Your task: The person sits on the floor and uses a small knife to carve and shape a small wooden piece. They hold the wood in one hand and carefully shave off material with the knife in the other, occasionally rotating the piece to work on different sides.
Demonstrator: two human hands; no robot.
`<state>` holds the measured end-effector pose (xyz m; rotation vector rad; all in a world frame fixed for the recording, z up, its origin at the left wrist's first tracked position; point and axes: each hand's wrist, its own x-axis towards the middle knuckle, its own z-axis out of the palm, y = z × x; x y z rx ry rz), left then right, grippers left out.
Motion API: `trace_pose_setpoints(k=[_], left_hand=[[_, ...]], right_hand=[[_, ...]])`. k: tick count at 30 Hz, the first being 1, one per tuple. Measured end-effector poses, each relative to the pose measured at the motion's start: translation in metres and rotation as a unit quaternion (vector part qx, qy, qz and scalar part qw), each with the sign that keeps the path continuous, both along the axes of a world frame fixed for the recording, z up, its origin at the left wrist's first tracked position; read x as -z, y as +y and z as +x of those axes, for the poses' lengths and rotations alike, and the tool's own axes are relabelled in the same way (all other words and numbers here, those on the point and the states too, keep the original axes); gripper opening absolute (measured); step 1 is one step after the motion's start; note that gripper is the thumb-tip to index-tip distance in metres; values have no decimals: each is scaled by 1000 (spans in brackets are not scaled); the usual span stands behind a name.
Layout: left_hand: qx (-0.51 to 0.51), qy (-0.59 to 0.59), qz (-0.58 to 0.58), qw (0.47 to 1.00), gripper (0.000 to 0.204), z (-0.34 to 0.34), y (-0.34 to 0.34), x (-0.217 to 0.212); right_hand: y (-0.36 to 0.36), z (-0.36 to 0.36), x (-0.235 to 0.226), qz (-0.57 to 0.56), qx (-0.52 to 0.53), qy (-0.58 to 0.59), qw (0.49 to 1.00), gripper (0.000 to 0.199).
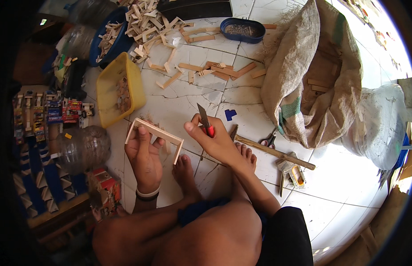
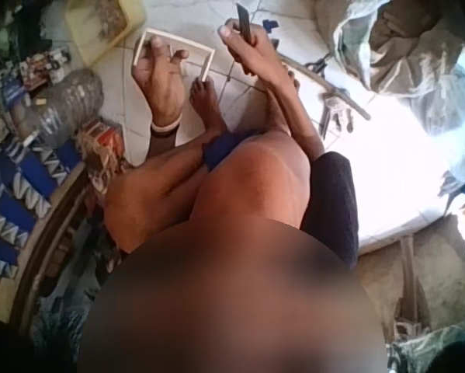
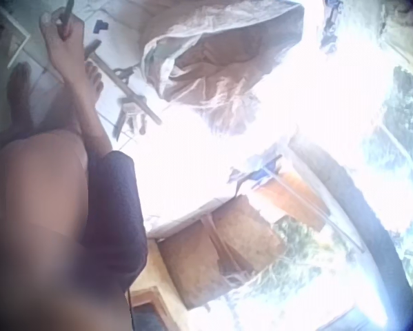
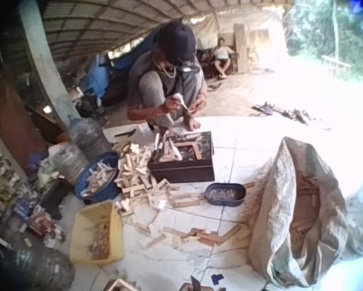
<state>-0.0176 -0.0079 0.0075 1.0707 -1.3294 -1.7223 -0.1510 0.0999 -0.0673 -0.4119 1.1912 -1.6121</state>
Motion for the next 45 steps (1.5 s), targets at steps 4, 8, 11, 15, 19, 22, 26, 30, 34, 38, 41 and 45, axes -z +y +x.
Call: trace_pose_setpoints(k=[4, 8, 11, 15, 19, 22, 26, 30, 34, 38, 41, 45], left_hand=[[-10, -4, 57, 998, 22, 4, -2, 11], [18, -36, 44, 998, 23, 5, -6, 23], [124, -177, -75, 973, 20, 5, -7, 27], [203, -324, -340, 859, 19, 4, -1, 22], [199, -267, -505, 796, 39, -2, 4, 13], [251, -230, -492, 802, 43, -4, 2, 12], [222, -176, -297, 912, 23, -2, 4, 15], [243, -110, -56, 962, 28, 9, 2, 6], [291, -62, 83, 951, 39, 13, 2, -9], [278, -70, 147, 947, 39, 9, 10, -17], [265, -87, 130, 951, 39, 6, 13, -18], [256, -103, 70, 959, 39, 6, 16, -15]], right_hand=[[0, -2, -11, -9, -99, 15, 995, 33], [-6, 6, -8, -18, -85, 4, 996, 36], [-5, 1, -6, 36, -71, -19, 997, 38], [-1, -8, -18, 93, -29, -12, 995, 41], [5, -5, -34, 103, -53, 8, 993, 44], [6, -2, -37, 74, -64, -13, 995, 46], [3, -2, -31, 62, 13, 45, 997, 45], [5, -6, -25, 96, 116, 358, 921, 38], [6, -4, -21, 41, 105, 436, 893, 31], [1, 3, -18, 21, 90, 477, 874, 22], [-3, 9, -18, 16, 99, 478, 872, 17], [-3, 11, -16, 39, 84, 494, 865, 10]])
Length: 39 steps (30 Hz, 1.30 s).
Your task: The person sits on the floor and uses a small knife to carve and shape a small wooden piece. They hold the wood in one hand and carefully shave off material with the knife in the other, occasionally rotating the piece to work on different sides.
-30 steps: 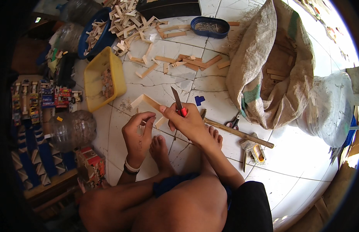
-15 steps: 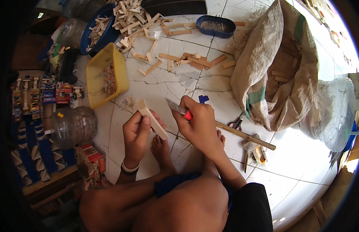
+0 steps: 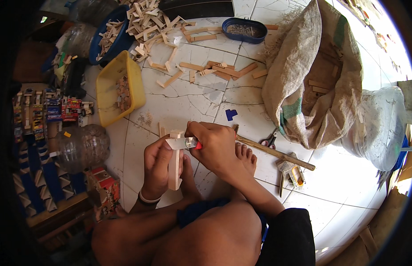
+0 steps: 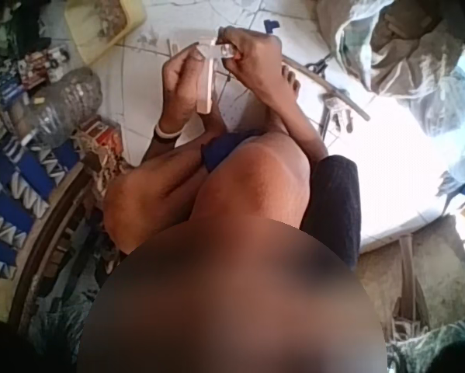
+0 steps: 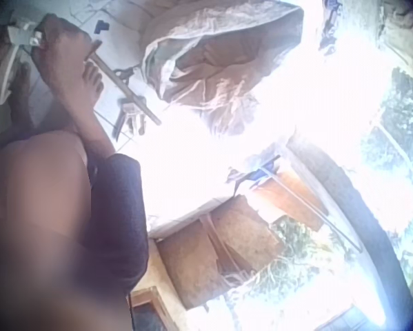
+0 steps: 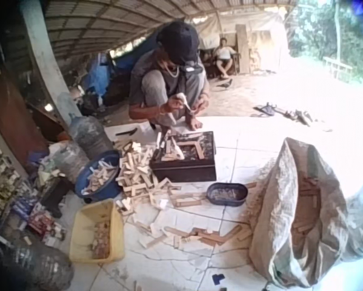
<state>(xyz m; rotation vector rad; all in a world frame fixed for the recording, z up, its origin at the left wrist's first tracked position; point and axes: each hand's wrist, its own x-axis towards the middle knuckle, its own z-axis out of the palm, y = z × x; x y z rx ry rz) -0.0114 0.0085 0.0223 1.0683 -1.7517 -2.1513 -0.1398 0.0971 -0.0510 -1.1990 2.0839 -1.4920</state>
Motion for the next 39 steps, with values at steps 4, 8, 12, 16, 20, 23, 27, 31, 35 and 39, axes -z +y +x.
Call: trace_pose_setpoints(k=[4, 8, 12, 16, 20, 23, 27, 31, 35, 39], left_hand=[[2, 0, -17, 1000, 37, 1, 2, 1], [8, -5, -40, 999, 35, -3, 2, -3], [13, -6, -64, 998, 35, -1, 2, -4], [14, -8, -70, 997, 35, 6, 4, 3], [14, -11, -43, 999, 35, -1, 6, -4], [-25, 124, -12, 992, 36, 4, 3, -42], [-118, 309, 42, 943, 41, 18, -14, -61], [-121, 109, 36, 986, 43, 19, -12, -29], [-72, 71, 54, 993, 42, 15, -12, -21], [-37, 17, 67, 997, 43, 12, -9, -30]], right_hand=[[0, 0, -2, -3, 7, -11, 1000, 9], [-2, 0, -6, 22, 8, -10, 1000, 10], [-1, -1, -2, 28, 2, -25, 999, 11], [-1, 4, 14, 17, 3, -31, 999, 13], [-4, 2, 33, -7, 39, -9, 999, 15], [-1, -25, 54, 124, 152, 12, 980, 16], [32, -36, 77, 148, 278, -66, 947, 20], [34, -14, 80, 98, 181, -66, 976, 17], [15, -22, 50, 35, 147, 8, 988, 7], [4, -27, 10, -26, -43, -3, 999, 15]])
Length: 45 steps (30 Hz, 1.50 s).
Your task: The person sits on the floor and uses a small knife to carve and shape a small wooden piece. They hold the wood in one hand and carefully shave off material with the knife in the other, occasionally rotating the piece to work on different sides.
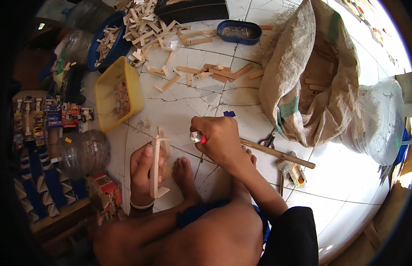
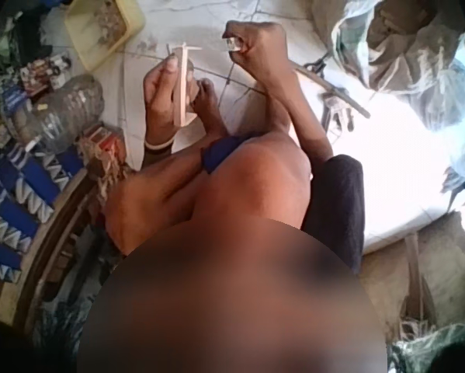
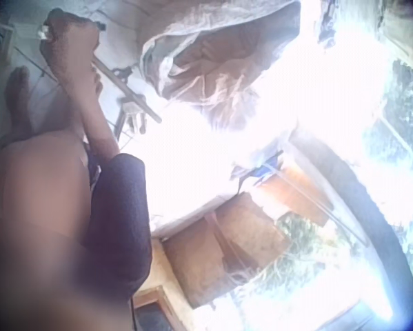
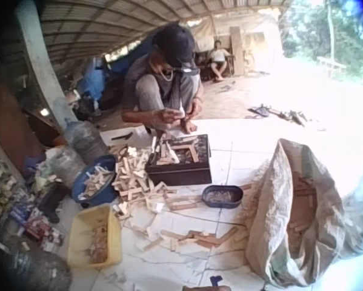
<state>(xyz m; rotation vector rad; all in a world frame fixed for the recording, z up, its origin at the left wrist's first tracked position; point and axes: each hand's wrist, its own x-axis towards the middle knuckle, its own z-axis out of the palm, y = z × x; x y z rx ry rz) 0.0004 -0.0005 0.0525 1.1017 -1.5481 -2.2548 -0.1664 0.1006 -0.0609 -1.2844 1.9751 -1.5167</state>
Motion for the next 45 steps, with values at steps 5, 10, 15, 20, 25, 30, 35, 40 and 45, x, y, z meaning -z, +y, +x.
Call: trace_pose_setpoints(k=[5, 10, 15, 20, 25, 30, 35, 40, 45], left_hand=[[44, -20, -190, 981, 32, -3, 7, 15], [96, 6, -457, 884, 16, -5, 7, 28], [97, 29, -580, 808, 8, -10, 7, 29], [123, 2, -644, 755, 9, -5, 3, 23], [87, 13, -631, 771, 11, -4, 2, 23], [60, -7, -558, 828, 13, -5, 8, 29], [60, -17, -571, 818, 17, -3, 11, 32], [59, -11, -583, 810, 19, -5, 11, 30], [56, -26, -582, 811, 20, -3, 12, 35]], right_hand=[[-3, 10, -24, 21, -8, 35, 999, 17], [2, 13, -33, 55, -11, 24, 998, 22], [5, 20, -36, 54, -3, 12, 998, 17], [0, 18, -20, 108, 26, 5, 994, 11], [2, 15, -9, 202, 55, -33, 977, 7], [12, 21, -29, 87, -16, -35, 995, 15], [5, 23, -50, 70, -33, -59, 995, 17], [2, 24, -51, 61, -34, -73, 995, 17], [-5, 34, -32, 10, -6, -96, 995, 14]])
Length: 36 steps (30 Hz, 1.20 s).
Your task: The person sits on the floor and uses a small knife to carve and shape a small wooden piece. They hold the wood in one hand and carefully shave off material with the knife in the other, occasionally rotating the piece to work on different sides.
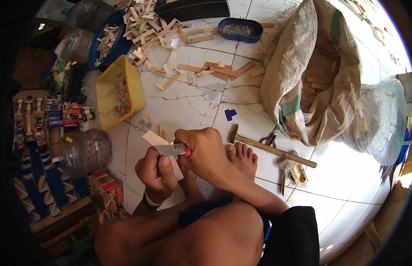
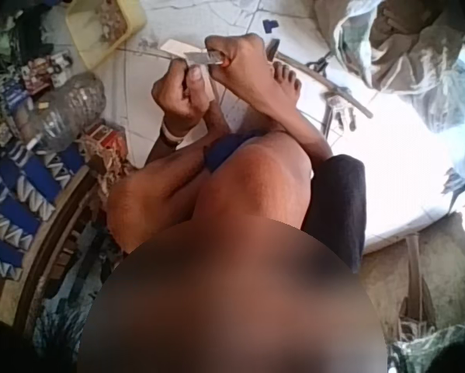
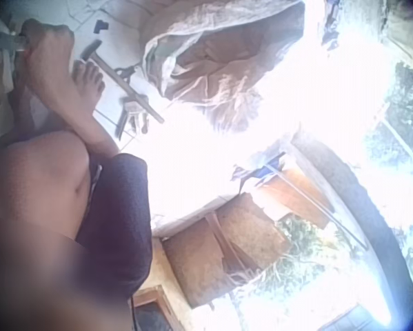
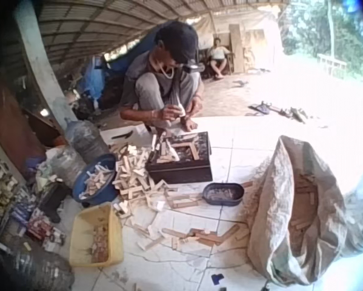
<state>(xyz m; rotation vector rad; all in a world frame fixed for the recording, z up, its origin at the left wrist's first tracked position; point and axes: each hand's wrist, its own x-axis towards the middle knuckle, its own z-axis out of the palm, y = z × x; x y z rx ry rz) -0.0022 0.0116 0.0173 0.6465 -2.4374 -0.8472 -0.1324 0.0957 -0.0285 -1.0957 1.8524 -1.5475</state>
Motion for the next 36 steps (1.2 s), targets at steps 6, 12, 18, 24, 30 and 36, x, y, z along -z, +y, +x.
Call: trace_pose_setpoints(k=[6, 12, 18, 24, 30, 36], left_hand=[[13, 43, -68, 997, 24, 4, 1, -2], [10, 53, 5, 999, 27, -9, -1, -13], [-14, -140, 620, 772, 36, 14, -19, 61], [-64, 92, 558, 822, 37, 14, -165, 44], [-156, 238, 454, 844, 47, 8, -280, 37], [-135, -19, 247, 959, 27, -32, -228, 134]], right_hand=[[-21, 2, 60, 30, 46, -6, 998, 12], [-21, 20, 124, 119, 40, -109, 986, 32], [-17, -3, 158, 136, 139, -220, 956, 37], [-1, -9, 159, 137, 64, -360, 921, 49], [-6, 3, 139, 144, 16, -414, 899, 46], [8, -11, 139, 139, 78, -442, 883, 49]])
